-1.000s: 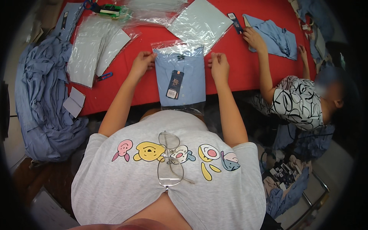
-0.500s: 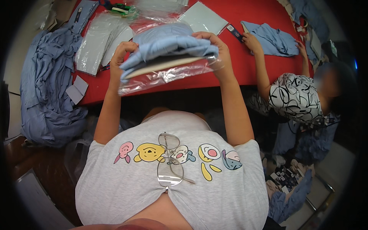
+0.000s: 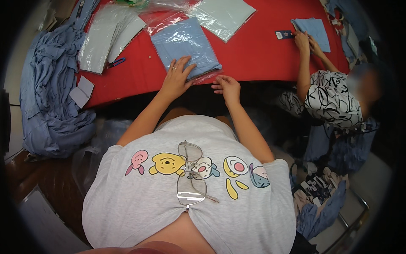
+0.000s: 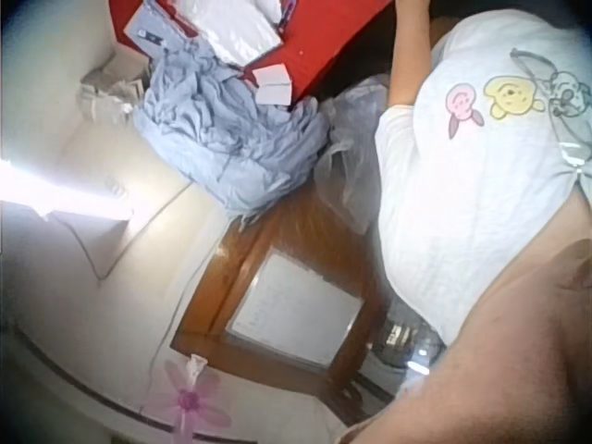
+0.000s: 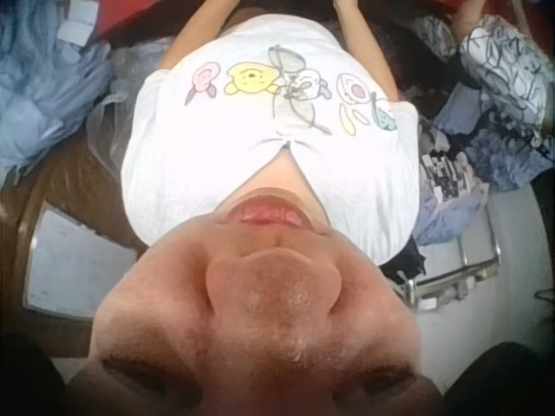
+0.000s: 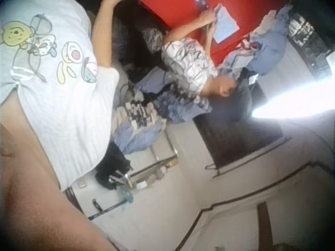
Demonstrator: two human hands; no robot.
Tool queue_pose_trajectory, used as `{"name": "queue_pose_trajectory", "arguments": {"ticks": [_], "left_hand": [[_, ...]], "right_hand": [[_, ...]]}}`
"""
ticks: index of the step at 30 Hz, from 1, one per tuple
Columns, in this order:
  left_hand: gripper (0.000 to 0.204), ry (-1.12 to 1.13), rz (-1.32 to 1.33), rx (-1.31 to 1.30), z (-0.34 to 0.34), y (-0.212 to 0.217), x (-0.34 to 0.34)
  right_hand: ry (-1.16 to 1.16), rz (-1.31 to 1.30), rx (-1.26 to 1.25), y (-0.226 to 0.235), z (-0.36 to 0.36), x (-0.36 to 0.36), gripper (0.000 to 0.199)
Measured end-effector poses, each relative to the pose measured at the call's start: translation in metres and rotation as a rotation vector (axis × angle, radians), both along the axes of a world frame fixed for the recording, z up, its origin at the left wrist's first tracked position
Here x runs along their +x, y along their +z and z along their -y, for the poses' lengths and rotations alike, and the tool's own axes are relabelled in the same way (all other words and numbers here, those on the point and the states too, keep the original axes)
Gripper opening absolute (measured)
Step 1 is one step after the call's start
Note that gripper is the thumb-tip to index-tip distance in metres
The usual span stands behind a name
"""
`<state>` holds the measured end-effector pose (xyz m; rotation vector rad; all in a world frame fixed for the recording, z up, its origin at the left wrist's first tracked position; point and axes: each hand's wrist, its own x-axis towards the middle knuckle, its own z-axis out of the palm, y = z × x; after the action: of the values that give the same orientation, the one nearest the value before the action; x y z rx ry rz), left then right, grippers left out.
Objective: The person packs folded blue shirts into clear plastic bags, smooths them out, and places the bagged items into a large white plastic bag.
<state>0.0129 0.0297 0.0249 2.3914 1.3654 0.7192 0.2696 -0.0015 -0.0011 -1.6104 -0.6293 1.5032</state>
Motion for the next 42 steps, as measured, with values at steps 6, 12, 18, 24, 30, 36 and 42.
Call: {"name": "queue_pose_trajectory", "arguments": {"ticks": [6,12,18,24,30,36,42], "left_hand": [[0.071,-0.017,-0.032,0.056,-0.021,-0.009,0.013],[0.072,0.01,-0.083,0.101,-0.02,-0.002,0.014],[0.056,0.065,-0.084,0.102,-0.05,-0.023,0.004],[0.027,-0.02,0.003,0.019,-0.081,-0.007,-0.013],[0.019,-0.051,0.098,0.035,-0.071,0.015,-0.015],[0.016,-0.114,0.125,0.054,-0.066,0.024,-0.002],[0.017,-0.132,0.152,0.052,-0.062,0.021,0.003]], "right_hand": [[0.072,0.218,-0.021,-0.001,-0.031,-0.019,0.024],[0.145,0.11,-0.081,-0.005,-0.02,-0.016,0.016],[0.183,0.063,-0.158,-0.002,0.0,-0.012,0.016],[0.126,0.633,0.198,0.004,0.008,-0.027,0.021],[0.534,1.194,0.833,0.021,-0.009,-0.063,0.029],[0.347,1.332,0.402,0.003,-0.053,-0.086,0.036],[0.111,1.13,0.483,-0.024,-0.067,-0.085,0.025]]}}
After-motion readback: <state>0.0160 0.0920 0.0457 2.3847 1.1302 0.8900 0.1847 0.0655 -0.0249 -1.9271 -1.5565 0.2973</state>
